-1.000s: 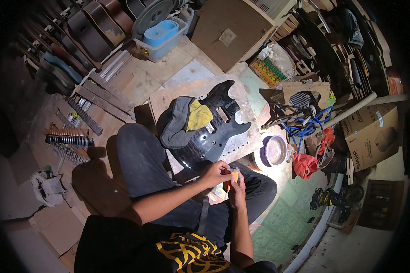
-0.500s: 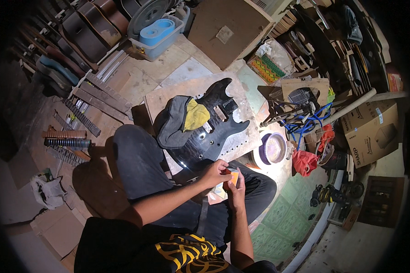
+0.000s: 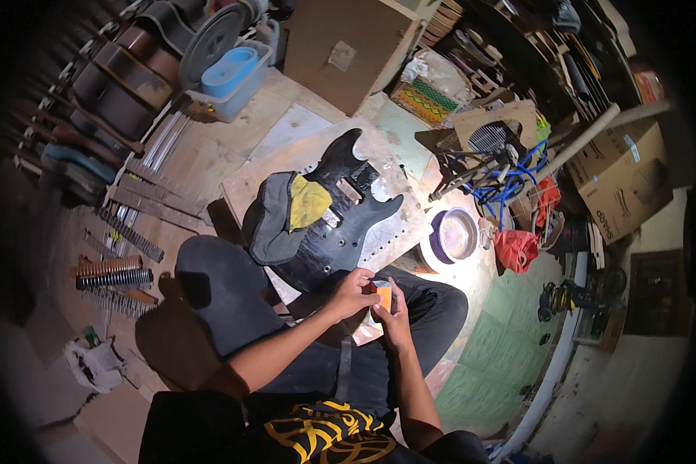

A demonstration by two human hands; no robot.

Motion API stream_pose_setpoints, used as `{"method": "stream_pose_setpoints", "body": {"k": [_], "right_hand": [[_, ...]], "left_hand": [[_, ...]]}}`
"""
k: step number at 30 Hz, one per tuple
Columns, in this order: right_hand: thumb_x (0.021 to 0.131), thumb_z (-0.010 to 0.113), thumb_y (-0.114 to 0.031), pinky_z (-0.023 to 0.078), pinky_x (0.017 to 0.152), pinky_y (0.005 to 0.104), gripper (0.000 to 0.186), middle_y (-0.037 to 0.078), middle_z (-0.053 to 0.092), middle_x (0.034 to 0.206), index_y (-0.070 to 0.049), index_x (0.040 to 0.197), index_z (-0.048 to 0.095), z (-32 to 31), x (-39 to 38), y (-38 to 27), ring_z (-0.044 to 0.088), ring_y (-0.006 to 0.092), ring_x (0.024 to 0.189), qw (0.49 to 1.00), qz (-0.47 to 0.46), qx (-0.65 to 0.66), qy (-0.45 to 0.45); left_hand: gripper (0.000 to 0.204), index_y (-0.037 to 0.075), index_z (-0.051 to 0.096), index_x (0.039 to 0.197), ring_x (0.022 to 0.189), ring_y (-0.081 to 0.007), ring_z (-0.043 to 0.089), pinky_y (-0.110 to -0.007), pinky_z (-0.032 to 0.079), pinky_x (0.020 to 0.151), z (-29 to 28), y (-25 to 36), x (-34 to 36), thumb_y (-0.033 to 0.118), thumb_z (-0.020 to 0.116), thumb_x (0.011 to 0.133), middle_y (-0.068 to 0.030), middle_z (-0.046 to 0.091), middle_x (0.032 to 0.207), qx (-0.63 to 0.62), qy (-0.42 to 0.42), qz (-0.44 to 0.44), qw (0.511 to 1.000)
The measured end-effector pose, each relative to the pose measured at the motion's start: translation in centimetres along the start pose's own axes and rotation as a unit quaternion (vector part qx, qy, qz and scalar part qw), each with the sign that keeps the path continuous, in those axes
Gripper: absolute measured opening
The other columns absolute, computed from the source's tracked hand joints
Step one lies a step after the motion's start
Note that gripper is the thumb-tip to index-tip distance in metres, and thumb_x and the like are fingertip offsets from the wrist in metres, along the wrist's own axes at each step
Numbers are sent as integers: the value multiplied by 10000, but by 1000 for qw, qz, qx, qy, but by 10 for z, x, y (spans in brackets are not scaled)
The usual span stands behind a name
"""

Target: The person sands the surface of a black guitar body using a sanding block and a cloth, then wipes the surface after dipping the tools into a container.

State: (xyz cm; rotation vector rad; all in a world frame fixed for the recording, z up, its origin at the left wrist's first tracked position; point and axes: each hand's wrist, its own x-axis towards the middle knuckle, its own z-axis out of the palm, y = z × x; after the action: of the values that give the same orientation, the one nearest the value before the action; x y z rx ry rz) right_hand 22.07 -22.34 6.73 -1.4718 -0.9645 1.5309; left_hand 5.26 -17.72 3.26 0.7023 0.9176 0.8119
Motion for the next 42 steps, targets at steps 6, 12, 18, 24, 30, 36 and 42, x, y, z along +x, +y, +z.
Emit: {"method": "stream_pose_setpoints", "body": {"k": [6, 12, 18, 24, 30, 36, 42], "right_hand": [[926, 720, 28, 473, 1074, 321, 787, 107, 583, 1412, -77, 1618, 360, 0, 10, 11, 572, 186, 1269, 998, -60, -20, -18], [909, 790, -54, 402, 1153, 343, 765, 149, 577, 1453, -2, 1569, 406, 2, 20, 16, 531, 212, 1343, 999, -46, -19, 17], [906, 807, -139, 383, 1169, 349, 752, 172, 556, 1503, -10, 1552, 445, -11, 20, 36, 512, 236, 1389, 999, -33, -26, 34], [899, 818, -161, 407, 1144, 343, 751, 155, 596, 1461, -39, 1550, 463, 0, 24, 35, 551, 228, 1348, 998, -34, -54, 26], [901, 831, -204, 425, 1131, 345, 761, 143, 613, 1434, -33, 1545, 463, 6, 33, 35, 570, 232, 1322, 996, -68, -58, 26], [884, 845, -259, 428, 1149, 378, 739, 141, 604, 1427, -37, 1501, 505, -2, 35, 54, 554, 242, 1350, 986, -92, -130, 45], [871, 821, -168, 449, 1122, 410, 759, 216, 601, 1428, -79, 1535, 464, 12, 44, 79, 579, 349, 1337, 983, -114, -142, 35]], "left_hand": [[659, 0, 485, 1400, 1039, -169, 662, -319, 548, 873, -6, -3, 6, 111, 836, 853, -155, 665, 1211, 50, 7, -21, 998], [527, 10, 489, 1401, 1141, -175, 656, -319, 529, 907, -11, 7, 6, 174, 739, 967, -137, 698, 1237, 51, 22, -31, 998], [327, 28, 728, 1007, 828, -110, 593, -285, 460, 757, -51, 50, 17, 311, 581, 1081, -30, 714, 920, 250, 115, 105, 956], [365, 1, 734, 934, 773, -166, 615, -339, 480, 724, -118, 146, 31, 352, 675, 1015, -71, 678, 775, 464, 213, 98, 854], [724, 63, 644, 1390, 1309, -450, 544, -499, 418, 1137, -186, 136, 78, 550, 769, 869, -274, 594, 1408, 661, 208, 185, 697], [1000, 5, 453, 1551, 1476, -418, 409, -489, 329, 1230, -224, 94, 118, 519, 845, 789, -242, 449, 1598, 665, 110, 126, 728], [943, 137, 469, 1564, 1365, -437, 533, -520, 422, 1151, -261, 94, 143, 354, 890, 749, -251, 546, 1494, 612, 97, 102, 778]]}}
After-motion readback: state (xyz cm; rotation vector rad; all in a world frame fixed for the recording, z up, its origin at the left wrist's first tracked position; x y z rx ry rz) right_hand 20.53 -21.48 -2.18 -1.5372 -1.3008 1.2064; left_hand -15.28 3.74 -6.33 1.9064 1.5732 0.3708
